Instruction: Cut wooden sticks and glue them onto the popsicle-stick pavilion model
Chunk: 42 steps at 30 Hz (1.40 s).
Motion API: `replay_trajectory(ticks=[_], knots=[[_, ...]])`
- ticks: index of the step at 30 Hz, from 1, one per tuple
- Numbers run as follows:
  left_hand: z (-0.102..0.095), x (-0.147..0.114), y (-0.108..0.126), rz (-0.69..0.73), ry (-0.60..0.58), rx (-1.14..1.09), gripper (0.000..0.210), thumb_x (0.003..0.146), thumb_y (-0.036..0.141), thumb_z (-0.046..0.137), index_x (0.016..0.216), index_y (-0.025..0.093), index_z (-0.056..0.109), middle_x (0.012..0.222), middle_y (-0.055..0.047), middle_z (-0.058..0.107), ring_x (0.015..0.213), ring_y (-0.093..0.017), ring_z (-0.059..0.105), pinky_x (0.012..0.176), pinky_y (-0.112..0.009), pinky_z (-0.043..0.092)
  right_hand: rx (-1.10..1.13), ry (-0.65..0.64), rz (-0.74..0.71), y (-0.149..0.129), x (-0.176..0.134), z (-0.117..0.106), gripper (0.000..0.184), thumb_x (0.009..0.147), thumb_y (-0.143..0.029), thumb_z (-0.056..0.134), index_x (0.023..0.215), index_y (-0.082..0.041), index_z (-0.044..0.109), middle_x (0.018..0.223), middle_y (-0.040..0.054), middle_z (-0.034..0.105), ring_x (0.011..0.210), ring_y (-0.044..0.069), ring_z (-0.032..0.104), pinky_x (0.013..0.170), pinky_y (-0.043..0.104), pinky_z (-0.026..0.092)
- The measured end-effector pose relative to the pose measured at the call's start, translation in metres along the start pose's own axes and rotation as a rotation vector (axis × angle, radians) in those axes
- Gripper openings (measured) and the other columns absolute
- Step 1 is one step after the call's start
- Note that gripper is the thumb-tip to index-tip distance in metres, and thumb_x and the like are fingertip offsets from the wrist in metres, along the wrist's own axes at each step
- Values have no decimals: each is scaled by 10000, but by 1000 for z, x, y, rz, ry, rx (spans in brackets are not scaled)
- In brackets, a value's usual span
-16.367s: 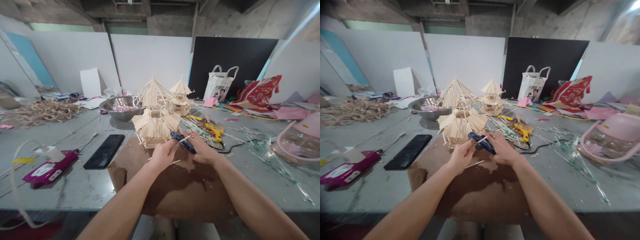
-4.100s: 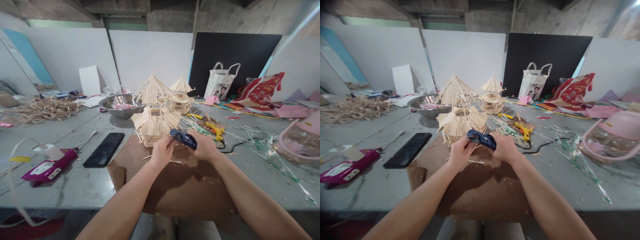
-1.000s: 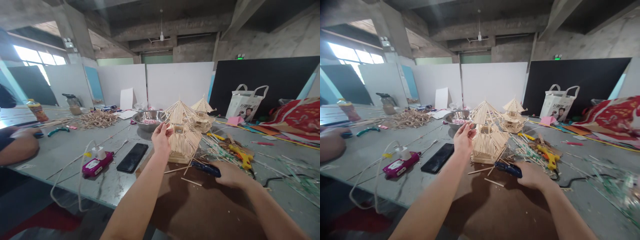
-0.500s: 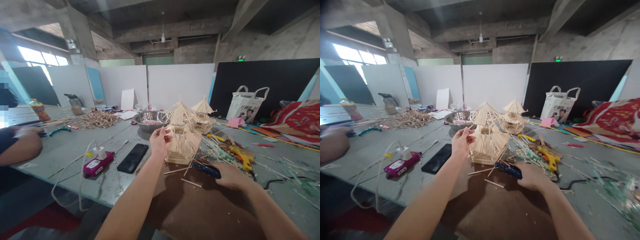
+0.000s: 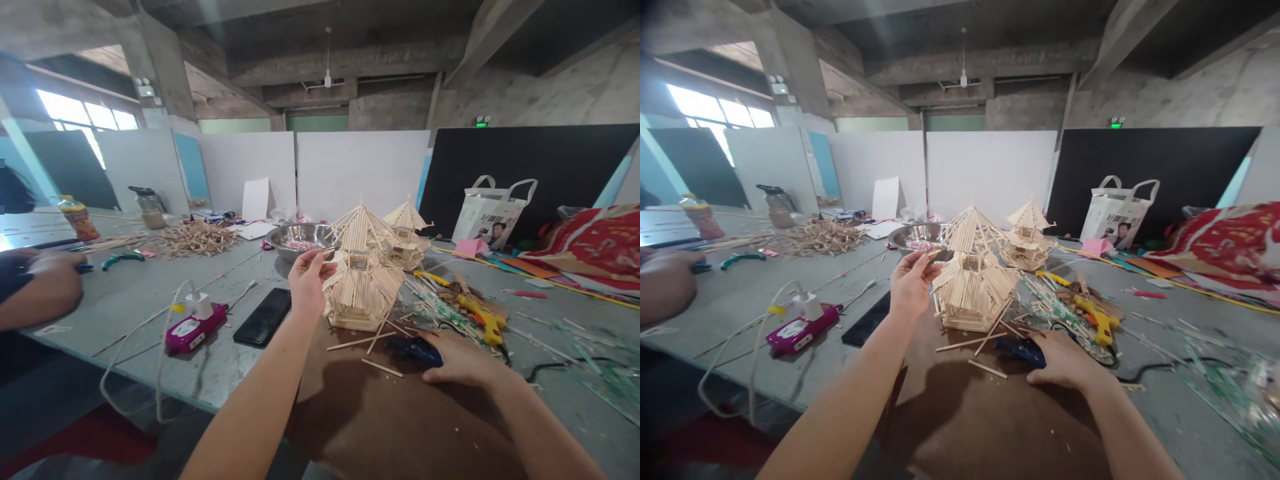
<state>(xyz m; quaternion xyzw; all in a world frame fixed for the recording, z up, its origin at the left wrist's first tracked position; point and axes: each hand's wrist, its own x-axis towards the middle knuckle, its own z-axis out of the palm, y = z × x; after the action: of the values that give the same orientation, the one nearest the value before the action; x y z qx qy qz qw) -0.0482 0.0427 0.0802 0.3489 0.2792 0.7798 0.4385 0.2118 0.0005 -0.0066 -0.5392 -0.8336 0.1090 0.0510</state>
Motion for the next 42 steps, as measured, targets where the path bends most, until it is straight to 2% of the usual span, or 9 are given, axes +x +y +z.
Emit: replay_trajectory(ticks=[5, 9, 13, 15, 19, 23, 30, 38, 42], knots=[[6, -10, 9, 63, -102, 68, 190, 613, 230, 598, 754, 159, 492, 610, 29, 580, 366, -54, 495, 378, -179, 386, 14, 25, 54, -4, 2, -1, 637, 609, -552, 524, 1125, -178, 505, 1137, 140, 512, 1019, 298, 459, 847, 401, 326], [12, -20, 13, -20, -318, 169, 272, 624, 246, 603, 849, 182, 464, 531, 65, 525, 315, -48, 450, 326, -166, 341, 174, 287, 16, -24, 3, -14, 401, 749, -442, 412, 1007, -177, 569, 1030, 99, 575, 953, 238, 502, 833, 372, 353], [18, -27, 16, -162, -537, 234, 375, 628, 259, 612, 942, 199, 417, 503, 87, 493, 301, -48, 440, 319, -158, 336, 453, 489, -40, -54, 7, -41, 301, 764, -395, 426, 913, -181, 576, 793, 52, 604, 734, 173, 540, 680, 311, 424], [21, -28, 18, -209, -620, 251, 405, 631, 257, 610, 974, 206, 402, 505, 89, 493, 304, -49, 441, 319, -157, 338, 612, 526, -55, -69, 13, -54, 320, 756, -405, 439, 951, -177, 553, 705, 23, 565, 615, 135, 515, 575, 272, 424], [25, -27, 20, -280, -721, 261, 476, 639, 251, 606, 1048, 224, 365, 503, 94, 486, 311, -48, 440, 327, -157, 345, 861, 440, -186, -93, 30, -74, 356, 743, -401, 469, 1020, -181, 510, 613, -29, 490, 467, 78, 440, 461, 227, 388], [24, -26, 15, -311, -685, 236, 483, 624, 283, 623, 1032, 220, 374, 476, 101, 465, 312, -47, 433, 325, -152, 347, 951, 370, -287, -109, 44, -80, 314, 726, -371, 511, 987, -199, 543, 624, -21, 543, 484, 79, 461, 464, 224, 402], [14, -28, 5, -300, -396, 159, 300, 620, 379, 610, 776, 172, 458, 497, 60, 510, 330, -62, 463, 341, -172, 367, 931, 438, -291, -117, 62, -85, 126, 691, -306, 563, 732, -189, 581, 583, -26, 552, 482, 75, 473, 469, 212, 395], [2, -19, 18, -191, -468, 515, 205, 642, 353, 583, 589, 155, 573, 478, 15, 528, 334, -57, 438, 326, -163, 314, 720, 382, -341, -112, 82, -99, 112, 716, -280, 538, 694, -174, 568, 581, -29, 513, 508, 69, 430, 477, 204, 339], [0, -11, 18, -114, -388, 559, 197, 625, 353, 598, 567, 165, 600, 464, 8, 538, 322, -53, 414, 320, -165, 303, 650, 473, -294, -113, 80, -107, 140, 719, -313, 534, 752, -180, 561, 609, -23, 515, 502, 70, 415, 476, 214, 337]])
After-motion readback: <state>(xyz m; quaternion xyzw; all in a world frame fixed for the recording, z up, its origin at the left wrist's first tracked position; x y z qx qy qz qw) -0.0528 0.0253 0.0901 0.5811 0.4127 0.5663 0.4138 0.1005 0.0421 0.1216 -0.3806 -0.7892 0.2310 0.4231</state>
